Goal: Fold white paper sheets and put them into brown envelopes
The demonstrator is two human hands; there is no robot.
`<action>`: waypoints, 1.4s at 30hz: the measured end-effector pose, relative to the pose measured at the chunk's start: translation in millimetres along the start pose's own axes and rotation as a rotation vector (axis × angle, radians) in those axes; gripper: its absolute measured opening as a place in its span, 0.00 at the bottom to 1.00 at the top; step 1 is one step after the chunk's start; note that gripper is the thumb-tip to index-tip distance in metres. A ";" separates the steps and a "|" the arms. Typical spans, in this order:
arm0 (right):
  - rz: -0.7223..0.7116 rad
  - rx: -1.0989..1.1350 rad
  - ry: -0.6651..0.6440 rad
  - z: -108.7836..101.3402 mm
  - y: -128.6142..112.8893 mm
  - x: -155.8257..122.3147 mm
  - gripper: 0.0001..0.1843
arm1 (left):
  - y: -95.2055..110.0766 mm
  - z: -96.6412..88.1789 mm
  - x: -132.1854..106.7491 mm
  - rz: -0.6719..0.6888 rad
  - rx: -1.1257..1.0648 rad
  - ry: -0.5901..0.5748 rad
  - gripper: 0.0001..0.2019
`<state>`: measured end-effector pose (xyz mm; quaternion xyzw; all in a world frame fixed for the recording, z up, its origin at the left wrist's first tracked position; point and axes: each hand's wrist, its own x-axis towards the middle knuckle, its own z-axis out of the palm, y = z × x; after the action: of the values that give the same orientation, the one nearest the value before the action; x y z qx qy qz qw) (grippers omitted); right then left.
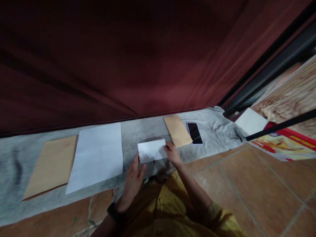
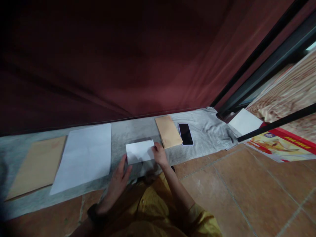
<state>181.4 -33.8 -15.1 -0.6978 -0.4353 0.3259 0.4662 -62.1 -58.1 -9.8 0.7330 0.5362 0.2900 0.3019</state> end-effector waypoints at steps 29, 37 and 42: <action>0.036 0.008 0.069 -3.1 9.5 -4.7 0.09 | 27.6 -11.0 47.6 -0.562 -0.594 -0.143 0.17; -0.311 -0.445 0.085 -8.9 1.4 -31.4 0.24 | 21.8 -9.8 59.1 -0.672 -0.515 -0.159 0.08; -0.445 -0.663 -0.065 8.0 -5.1 -38.1 0.25 | 17.1 -6.5 56.7 -0.645 -0.562 -0.138 0.10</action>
<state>157.4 -64.6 -11.3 -0.6883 -0.6721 0.0809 0.2609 -42.0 -6.9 13.1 0.4349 0.6165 0.2657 0.6002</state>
